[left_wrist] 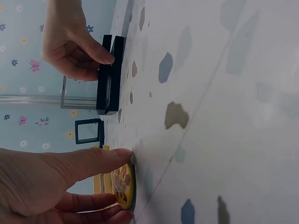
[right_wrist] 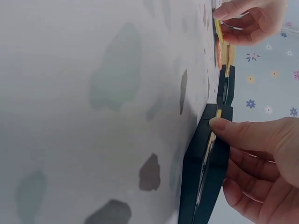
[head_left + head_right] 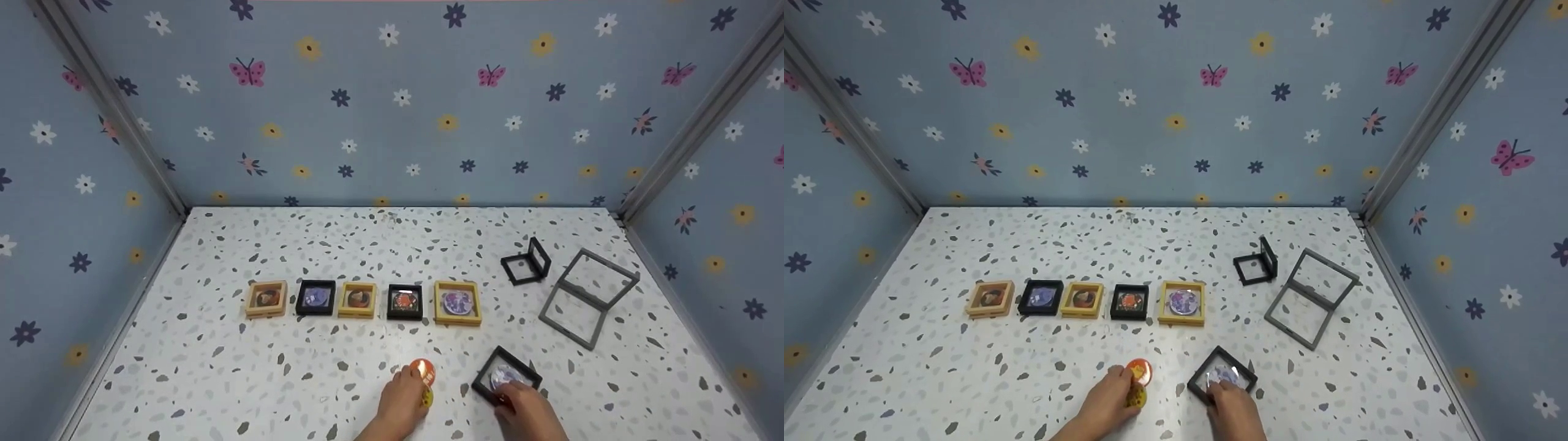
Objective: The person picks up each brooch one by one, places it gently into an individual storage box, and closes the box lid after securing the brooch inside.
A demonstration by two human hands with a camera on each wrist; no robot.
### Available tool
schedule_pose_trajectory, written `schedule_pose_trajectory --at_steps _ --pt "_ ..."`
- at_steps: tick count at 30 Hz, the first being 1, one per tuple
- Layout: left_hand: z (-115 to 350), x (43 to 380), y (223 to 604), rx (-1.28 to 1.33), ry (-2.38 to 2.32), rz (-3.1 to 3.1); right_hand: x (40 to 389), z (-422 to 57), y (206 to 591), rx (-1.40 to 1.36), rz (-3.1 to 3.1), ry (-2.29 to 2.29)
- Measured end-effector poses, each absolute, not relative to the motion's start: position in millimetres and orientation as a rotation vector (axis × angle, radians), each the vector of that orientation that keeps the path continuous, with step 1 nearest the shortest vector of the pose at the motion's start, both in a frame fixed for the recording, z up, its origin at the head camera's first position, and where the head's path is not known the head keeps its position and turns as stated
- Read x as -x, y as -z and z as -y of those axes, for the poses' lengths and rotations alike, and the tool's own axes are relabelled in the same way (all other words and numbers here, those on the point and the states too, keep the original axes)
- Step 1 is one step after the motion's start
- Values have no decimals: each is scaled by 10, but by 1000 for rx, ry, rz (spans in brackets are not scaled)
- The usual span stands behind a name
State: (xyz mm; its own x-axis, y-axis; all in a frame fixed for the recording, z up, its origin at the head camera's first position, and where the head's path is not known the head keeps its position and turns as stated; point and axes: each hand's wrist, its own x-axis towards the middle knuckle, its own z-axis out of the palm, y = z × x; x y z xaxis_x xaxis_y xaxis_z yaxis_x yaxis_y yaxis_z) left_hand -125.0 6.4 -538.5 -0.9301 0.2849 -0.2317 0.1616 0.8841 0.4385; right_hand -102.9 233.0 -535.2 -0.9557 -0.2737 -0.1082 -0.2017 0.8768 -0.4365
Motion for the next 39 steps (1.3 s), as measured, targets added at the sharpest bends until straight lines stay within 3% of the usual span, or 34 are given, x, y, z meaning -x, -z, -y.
schedule_pose_trajectory --at_steps 11,17,39 --pt "-28 1243 5396 -432 -662 -2740 1046 -2425 5357 317 -2944 612" --pt "29 1215 5408 -545 -715 -2819 1100 -2532 5392 441 -3075 615" --pt "218 1236 5337 -456 -1019 -2721 1548 -2777 5410 376 -3174 475"
